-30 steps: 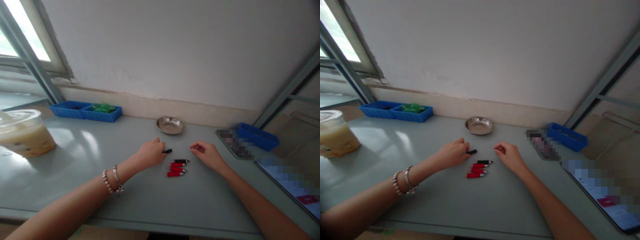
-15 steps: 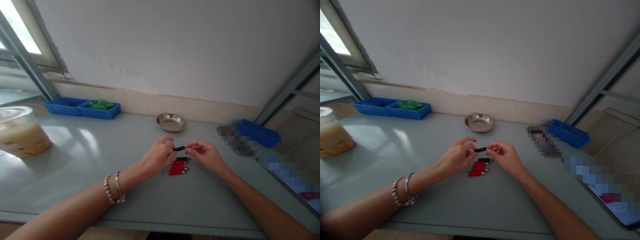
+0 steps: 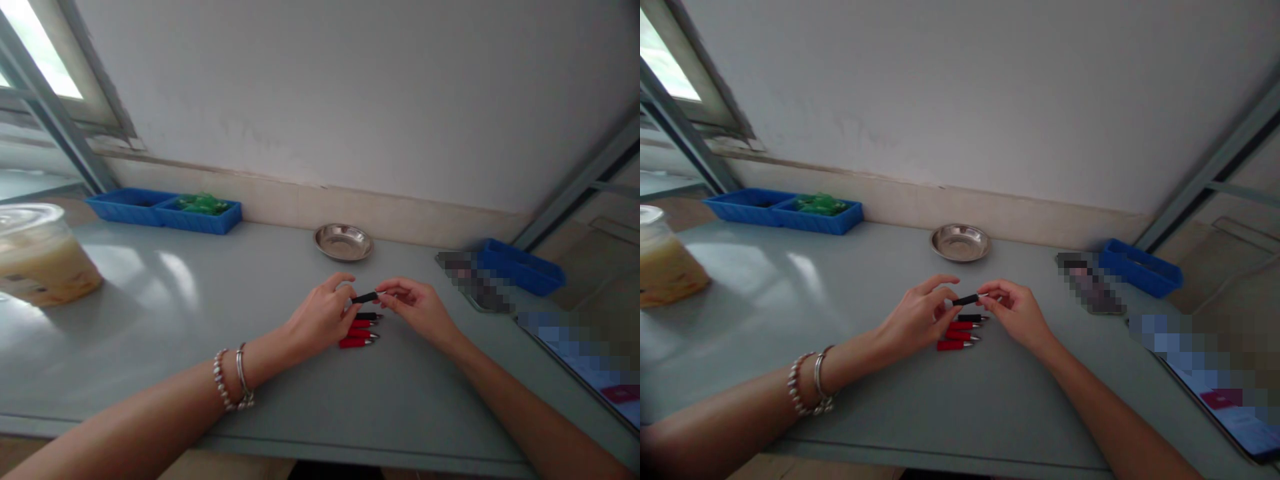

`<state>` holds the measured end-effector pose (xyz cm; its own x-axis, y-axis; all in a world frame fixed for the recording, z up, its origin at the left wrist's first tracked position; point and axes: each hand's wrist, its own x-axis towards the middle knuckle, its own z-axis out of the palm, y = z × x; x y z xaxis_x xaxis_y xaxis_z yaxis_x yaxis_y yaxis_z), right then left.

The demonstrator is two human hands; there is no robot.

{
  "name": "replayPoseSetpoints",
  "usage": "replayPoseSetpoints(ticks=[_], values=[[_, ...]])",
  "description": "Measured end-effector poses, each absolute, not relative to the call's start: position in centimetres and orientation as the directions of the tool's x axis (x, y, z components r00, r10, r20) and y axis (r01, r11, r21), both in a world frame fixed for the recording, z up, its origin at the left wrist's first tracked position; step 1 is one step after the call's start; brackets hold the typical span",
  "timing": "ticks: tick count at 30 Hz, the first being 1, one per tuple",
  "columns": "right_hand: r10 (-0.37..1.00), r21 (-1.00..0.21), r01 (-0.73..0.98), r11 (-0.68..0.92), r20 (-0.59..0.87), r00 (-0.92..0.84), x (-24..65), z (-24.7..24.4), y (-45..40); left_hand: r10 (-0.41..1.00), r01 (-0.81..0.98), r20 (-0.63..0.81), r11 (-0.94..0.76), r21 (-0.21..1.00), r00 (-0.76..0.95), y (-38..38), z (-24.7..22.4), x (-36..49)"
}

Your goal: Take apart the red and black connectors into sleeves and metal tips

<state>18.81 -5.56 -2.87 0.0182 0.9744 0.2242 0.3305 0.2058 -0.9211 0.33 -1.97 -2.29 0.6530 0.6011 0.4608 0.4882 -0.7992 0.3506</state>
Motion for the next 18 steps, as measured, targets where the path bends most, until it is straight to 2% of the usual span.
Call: replayPoseSetpoints(ticks=[12, 18], values=[[0.972, -0.899, 0.392, 0.196, 0.231, 0.044, 18.56, -3.12, -5.55, 0.578, 0.532, 0.399, -0.815, 0.231, 0.712, -1.63, -1.91, -0.08], [0.965, -0.874, 0.443, 0.202, 0.254, 0.062, 18.47, -2.95, -5.73, 0.583, 0.506, 0.406, -0.812, 0.291, 0.704, -1.66, -2.07, 0.01]])
